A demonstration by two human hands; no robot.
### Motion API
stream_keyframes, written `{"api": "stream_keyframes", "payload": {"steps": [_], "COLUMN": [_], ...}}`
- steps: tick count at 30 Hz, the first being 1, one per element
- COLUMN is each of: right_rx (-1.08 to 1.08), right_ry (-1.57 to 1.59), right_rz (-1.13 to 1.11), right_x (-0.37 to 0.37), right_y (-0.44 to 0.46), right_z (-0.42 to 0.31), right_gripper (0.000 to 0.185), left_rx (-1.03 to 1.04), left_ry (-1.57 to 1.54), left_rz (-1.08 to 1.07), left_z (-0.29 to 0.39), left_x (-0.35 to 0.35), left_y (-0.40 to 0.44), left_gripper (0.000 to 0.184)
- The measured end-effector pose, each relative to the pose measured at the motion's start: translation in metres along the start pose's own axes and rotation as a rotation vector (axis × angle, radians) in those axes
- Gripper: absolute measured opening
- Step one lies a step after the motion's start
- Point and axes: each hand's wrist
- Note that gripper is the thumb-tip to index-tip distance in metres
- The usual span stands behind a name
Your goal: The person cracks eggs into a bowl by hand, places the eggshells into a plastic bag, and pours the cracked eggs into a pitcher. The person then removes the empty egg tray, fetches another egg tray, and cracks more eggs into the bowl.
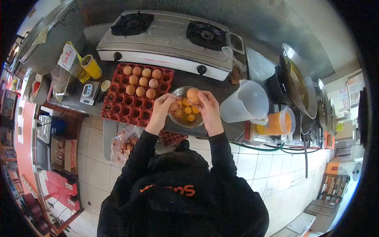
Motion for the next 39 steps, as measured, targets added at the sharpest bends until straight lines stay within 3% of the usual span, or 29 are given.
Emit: {"api": "stream_keyframes", "payload": {"steps": [4,7,10,14,22,26,32,39], "right_rx": [0.045,0.084,0.075,-0.091,-0.222,-0.286,-0.251,-0.356], "right_ry": [-0.100,-0.136,-0.212,-0.422,-0.733,-0.857,-0.858,-0.778], "right_rz": [-0.038,-0.034,-0.081,-0.259,-0.232,-0.165,-0.145,-0.215], "right_x": [-0.012,-0.006,-0.011,-0.011,-0.026,-0.022,-0.021,-0.032], "right_y": [0.008,0.007,0.012,0.012,0.019,0.015,0.012,0.014], "right_z": [0.005,-0.003,-0.006,-0.015,-0.002,0.001,0.005,0.013], "right_gripper": [0.024,0.022,0.023,0.033,0.042,0.043,0.044,0.052], "left_rx": [0.266,0.360,0.372,0.376,0.574,0.433,0.462,0.509], "left_ry": [0.133,0.600,0.726,0.777,0.871,0.937,0.920,0.875], "left_rz": [-0.047,-0.045,-0.071,-0.018,0.032,-0.001,0.050,0.030], "left_z": [0.004,0.018,0.036,0.040,0.026,0.030,0.019,0.013], "left_x": [0.009,0.012,0.014,0.014,0.019,0.021,0.020,0.015], "left_y": [0.010,0.011,0.010,0.012,0.017,0.012,0.012,0.015], "left_gripper": [0.029,0.038,0.044,0.046,0.045,0.045,0.045,0.047]}}
Point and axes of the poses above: each hand's wrist, its own y-axis towards the middle knuckle, its own x-axis out of the palm, z = x × y, and after that the axes turned 10 degrees about y, right-handed
